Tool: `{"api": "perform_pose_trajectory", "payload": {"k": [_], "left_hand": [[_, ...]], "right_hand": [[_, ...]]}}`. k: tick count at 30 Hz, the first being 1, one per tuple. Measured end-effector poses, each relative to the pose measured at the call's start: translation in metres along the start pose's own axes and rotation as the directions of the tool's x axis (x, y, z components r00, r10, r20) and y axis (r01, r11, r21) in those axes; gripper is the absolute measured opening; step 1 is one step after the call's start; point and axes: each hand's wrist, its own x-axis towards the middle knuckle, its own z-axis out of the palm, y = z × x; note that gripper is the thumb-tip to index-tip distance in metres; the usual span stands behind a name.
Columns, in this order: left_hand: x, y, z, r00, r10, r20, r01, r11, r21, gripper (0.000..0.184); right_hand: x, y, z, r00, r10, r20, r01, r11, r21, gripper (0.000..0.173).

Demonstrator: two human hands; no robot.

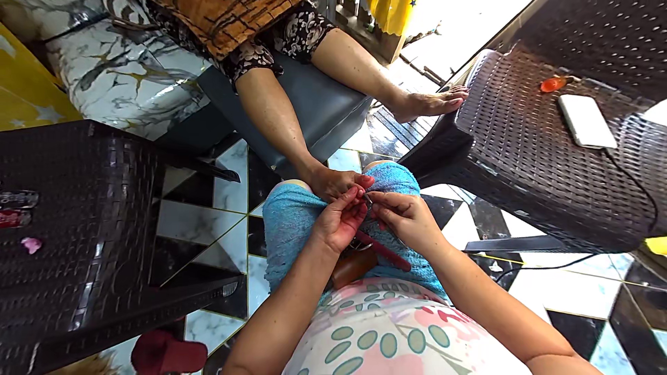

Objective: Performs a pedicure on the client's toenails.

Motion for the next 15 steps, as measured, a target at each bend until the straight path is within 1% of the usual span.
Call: {"api": "perform_pose_trajectory", "payload": {"k": [4, 9, 12, 15], "left_hand": [[-0.0003, -0.0005, 0.0012, 1.000, 0.009, -0.014, -0.009, 1.000, 0.014, 0.014], [-0.0005, 0.0001, 0.0021, 1.000, 0.002, -0.017, -0.002, 1.000, -0.001, 0.014], [-0.0007, 0.0005, 0.0026, 1.000, 0.002, -0.007, -0.002, 1.000, -0.006, 0.014], [-0.0004, 0.0007, 0.0026, 1.000, -0.004, -0.011, 0.004, 1.000, -0.016, 0.013]], "right_hand": [[-0.0006, 0.0029, 0.0024, 0.998, -0.056, -0.018, 0.056, 0.998, -0.040, 0.026], [-0.0002, 0.0060, 0.0041, 0.988, -0.152, -0.036, 0.146, 0.980, -0.133, 0.027], [-0.0007, 0.0045, 0.0059, 0.980, -0.192, -0.046, 0.179, 0.963, -0.199, 0.028], [-0.0013, 0.0030, 0.0085, 0.967, -0.248, -0.060, 0.219, 0.927, -0.304, 0.029]]}}
